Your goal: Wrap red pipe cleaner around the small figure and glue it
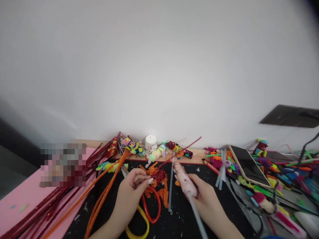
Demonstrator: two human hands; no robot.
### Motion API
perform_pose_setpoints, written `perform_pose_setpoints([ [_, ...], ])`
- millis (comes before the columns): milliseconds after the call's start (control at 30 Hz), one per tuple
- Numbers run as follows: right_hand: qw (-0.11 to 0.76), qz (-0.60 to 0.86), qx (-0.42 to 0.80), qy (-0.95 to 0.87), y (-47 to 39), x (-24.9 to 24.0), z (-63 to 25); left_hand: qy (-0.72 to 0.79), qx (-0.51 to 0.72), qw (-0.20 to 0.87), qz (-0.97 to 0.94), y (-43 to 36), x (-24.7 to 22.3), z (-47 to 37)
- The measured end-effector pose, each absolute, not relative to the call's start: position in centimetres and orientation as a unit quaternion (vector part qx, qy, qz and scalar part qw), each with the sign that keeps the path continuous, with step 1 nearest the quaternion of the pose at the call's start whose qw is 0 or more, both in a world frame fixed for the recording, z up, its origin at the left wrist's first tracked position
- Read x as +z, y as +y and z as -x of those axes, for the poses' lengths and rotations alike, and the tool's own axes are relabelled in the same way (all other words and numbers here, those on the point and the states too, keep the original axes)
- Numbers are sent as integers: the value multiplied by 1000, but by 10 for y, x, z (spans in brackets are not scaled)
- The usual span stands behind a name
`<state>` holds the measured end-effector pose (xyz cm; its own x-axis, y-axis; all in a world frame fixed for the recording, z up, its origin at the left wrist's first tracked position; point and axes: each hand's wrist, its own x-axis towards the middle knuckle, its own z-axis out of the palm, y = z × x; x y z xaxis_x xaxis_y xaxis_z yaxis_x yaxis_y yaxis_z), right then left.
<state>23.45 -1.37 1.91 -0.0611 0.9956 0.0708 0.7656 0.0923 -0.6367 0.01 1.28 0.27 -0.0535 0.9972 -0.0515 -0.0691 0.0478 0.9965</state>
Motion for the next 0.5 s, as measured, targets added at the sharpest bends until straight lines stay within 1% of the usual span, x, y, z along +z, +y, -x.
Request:
perform_pose_setpoints([
  [67,231,669,170,-686,-11,13,-239,506,519,516,-456,13,3,0],
  [167,204,671,124,-702,-8,3,-245,504,519,517,-458,12,3,0],
  [233,196,657,95,-722,-7,-1,-246,501,515,520,-462,12,3,0],
  [300,206,646,57,-733,-8,1,-244,498,512,522,-466,11,4,-1],
  [400,273,627,11,-729,-12,9,-238,495,509,516,-479,8,7,-2],
  [500,388,579,-30,-717,-17,19,-233,489,493,512,-506,4,10,-2],
])
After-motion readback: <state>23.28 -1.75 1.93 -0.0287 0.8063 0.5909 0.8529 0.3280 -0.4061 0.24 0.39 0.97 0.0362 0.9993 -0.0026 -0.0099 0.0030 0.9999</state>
